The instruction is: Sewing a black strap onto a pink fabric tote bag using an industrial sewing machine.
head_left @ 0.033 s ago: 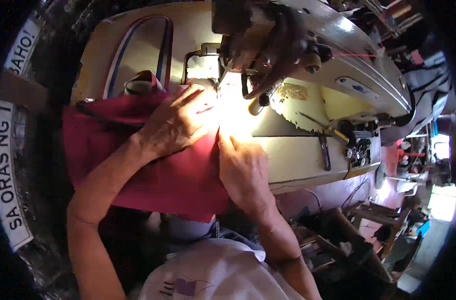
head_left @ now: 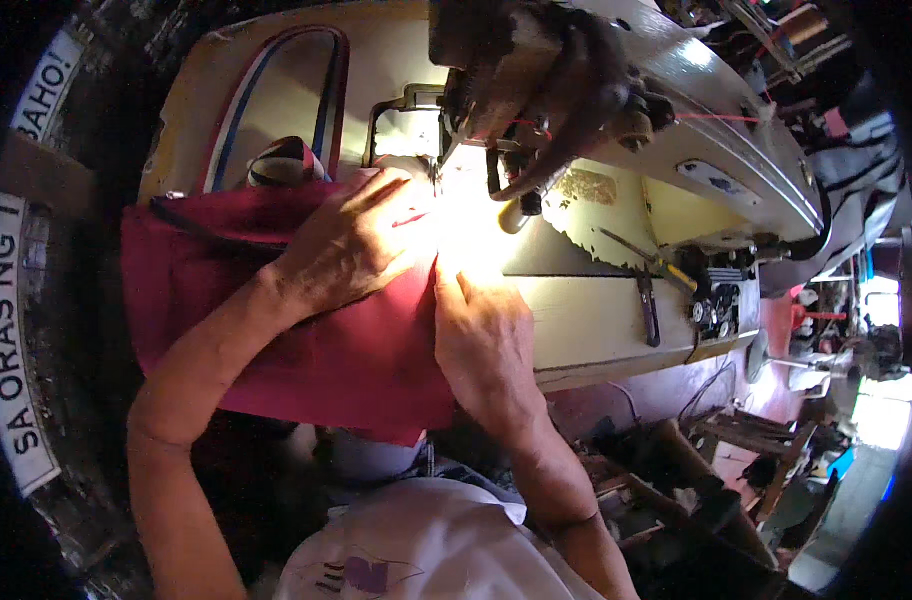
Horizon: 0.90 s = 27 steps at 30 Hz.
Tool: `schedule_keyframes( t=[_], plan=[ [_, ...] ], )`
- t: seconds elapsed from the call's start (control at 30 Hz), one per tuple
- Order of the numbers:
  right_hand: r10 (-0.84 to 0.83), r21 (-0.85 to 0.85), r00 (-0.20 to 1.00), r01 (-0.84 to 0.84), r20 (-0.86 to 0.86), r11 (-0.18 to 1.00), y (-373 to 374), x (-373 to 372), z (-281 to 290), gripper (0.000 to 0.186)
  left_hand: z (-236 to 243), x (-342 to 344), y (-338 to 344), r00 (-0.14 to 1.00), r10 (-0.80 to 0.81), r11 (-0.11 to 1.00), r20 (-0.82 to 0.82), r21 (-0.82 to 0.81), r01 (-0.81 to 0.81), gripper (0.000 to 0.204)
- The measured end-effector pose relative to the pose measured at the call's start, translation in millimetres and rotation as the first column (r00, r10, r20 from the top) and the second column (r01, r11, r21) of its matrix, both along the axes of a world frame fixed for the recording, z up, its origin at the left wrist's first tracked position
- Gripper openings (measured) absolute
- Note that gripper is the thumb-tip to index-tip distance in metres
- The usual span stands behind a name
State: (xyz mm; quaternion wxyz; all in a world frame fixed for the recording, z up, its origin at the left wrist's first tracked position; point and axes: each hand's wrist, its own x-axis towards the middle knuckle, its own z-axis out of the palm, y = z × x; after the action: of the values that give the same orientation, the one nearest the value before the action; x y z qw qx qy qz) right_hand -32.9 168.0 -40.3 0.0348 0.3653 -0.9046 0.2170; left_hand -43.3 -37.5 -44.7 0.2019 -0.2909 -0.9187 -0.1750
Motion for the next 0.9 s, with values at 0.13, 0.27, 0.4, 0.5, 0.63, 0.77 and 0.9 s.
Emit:
schedule_keyframes(
  t=[0.13, 0.27, 0.4, 0.5, 0.63, 0.77, 0.9],
  plan=[
    [0.041, -0.023, 0.999, -0.041, -0.028, 0.999, -3, -5, 0, 0.030, 0, 0, 0, 0.999, 0.035, 0.998, -0.032, -0.044, -0.037, 0.025],
    [0.022, -0.027, 1.000, -0.023, -0.013, 0.999, -6, -10, -3, 0.031, 1, -4, -1, 1.000, 0.016, 1.000, -0.018, -0.014, -0.016, 0.019],
    [0.007, -0.087, 0.998, -0.012, -0.061, 0.996, -11, -17, -6, 0.030, 0, -14, -7, 0.997, -0.004, 1.000, -0.077, -0.026, 0.002, 0.019],
    [0.035, -0.015, 0.999, -0.035, -0.021, 0.999, -11, -15, -6, 0.035, -1, -13, -9, 0.998, -0.020, 1.000, -0.063, -0.020, 0.019, 0.022],
    [0.005, -0.055, 1.000, -0.006, -0.019, 0.998, -11, -14, -5, 0.030, 0, -7, -5, 1.000, 0.011, 1.000, -0.025, -0.011, -0.011, 0.023],
    [0.004, -0.007, 1.000, -0.004, -0.001, 1.000, -11, -14, -5, 0.034, 3, -7, -3, 1.000, 0.019, 0.999, 0.005, -0.031, -0.019, 0.023],
    [0.001, -0.055, 1.000, -0.002, -0.014, 0.998, -13, -19, -5, 0.034, 1, -16, -9, 0.999, -0.018, 1.000, -0.051, -0.006, 0.018, 0.023]
  ],
)
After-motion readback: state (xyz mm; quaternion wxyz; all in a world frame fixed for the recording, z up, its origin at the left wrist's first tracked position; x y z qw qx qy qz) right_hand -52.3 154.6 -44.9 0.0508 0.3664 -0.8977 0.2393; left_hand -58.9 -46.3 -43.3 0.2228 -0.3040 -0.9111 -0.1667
